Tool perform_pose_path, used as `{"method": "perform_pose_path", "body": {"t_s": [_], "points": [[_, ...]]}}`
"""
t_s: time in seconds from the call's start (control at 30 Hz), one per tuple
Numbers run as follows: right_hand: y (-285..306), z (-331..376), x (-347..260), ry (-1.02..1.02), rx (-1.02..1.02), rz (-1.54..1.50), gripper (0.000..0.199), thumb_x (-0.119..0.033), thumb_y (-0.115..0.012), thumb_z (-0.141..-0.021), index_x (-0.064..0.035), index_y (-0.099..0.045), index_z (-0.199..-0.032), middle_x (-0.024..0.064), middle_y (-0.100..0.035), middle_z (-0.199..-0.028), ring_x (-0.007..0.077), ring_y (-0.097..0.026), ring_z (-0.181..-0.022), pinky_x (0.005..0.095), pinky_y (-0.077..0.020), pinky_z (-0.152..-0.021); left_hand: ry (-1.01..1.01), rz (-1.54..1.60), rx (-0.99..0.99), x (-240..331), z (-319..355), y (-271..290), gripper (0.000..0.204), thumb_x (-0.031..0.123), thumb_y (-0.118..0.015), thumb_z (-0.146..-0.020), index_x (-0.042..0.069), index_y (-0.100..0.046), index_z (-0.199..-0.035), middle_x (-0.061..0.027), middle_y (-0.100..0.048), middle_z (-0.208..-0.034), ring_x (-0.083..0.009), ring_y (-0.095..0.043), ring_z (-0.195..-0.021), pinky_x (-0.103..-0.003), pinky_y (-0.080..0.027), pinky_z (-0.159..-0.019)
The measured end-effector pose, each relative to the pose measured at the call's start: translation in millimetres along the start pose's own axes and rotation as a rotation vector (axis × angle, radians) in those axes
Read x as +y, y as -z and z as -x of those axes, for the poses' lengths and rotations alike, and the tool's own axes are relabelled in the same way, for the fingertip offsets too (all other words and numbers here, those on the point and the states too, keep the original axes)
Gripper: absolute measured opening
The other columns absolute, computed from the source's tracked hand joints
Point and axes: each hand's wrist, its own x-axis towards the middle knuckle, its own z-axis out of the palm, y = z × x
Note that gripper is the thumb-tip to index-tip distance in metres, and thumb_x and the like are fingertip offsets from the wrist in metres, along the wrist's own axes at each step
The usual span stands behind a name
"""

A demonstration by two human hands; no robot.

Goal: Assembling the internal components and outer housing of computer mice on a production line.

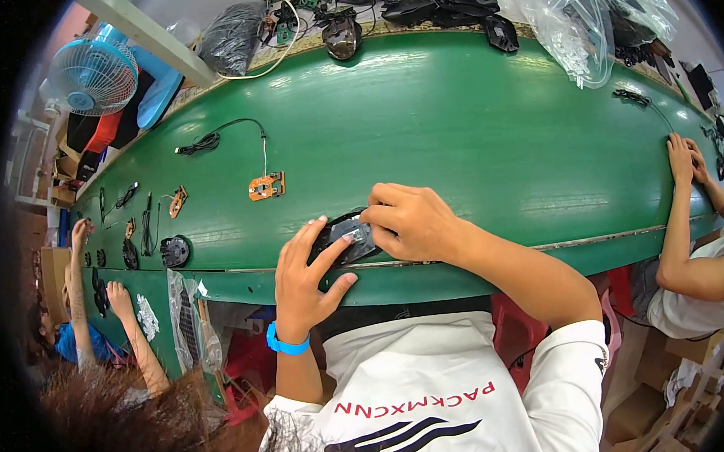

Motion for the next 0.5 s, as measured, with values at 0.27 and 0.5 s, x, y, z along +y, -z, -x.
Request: {"method": "perform_pose_path", "body": {"t_s": [0.27, 0.5], "points": [[1, -2, 3, 0.02, 0.06, -0.017, 0.02, 0.003, -0.068, -0.076, -0.0062, -0.074, -0.093, 0.0081, -0.063, -0.085, 0.0253, -0.065, -0.07, 0.037, -0.0539, -0.06, 0.056, 0.263, 0.169, -19, 5, 4, 0.044, 0.011, -0.074, -0.084, 0.014, -0.07, -0.127, -0.0167, -0.055, -0.145, -0.04, -0.053, -0.132, -0.05, -0.044, -0.108], [2, -3, 7, -0.008, 0.1, 0.023, 0.014, 0.0, -0.066, -0.077, -0.0055, -0.073, -0.089, 0.0064, -0.062, -0.083, 0.0252, -0.065, -0.071, 0.0376, -0.0545, -0.062, 0.043, -0.268, 0.071, -93, -47, 52, 0.062, -0.014, -0.059, -0.077, 0.02, -0.069, -0.128, -0.0145, -0.053, -0.147, -0.0432, -0.049, -0.134, -0.052, -0.044, -0.11]]}}
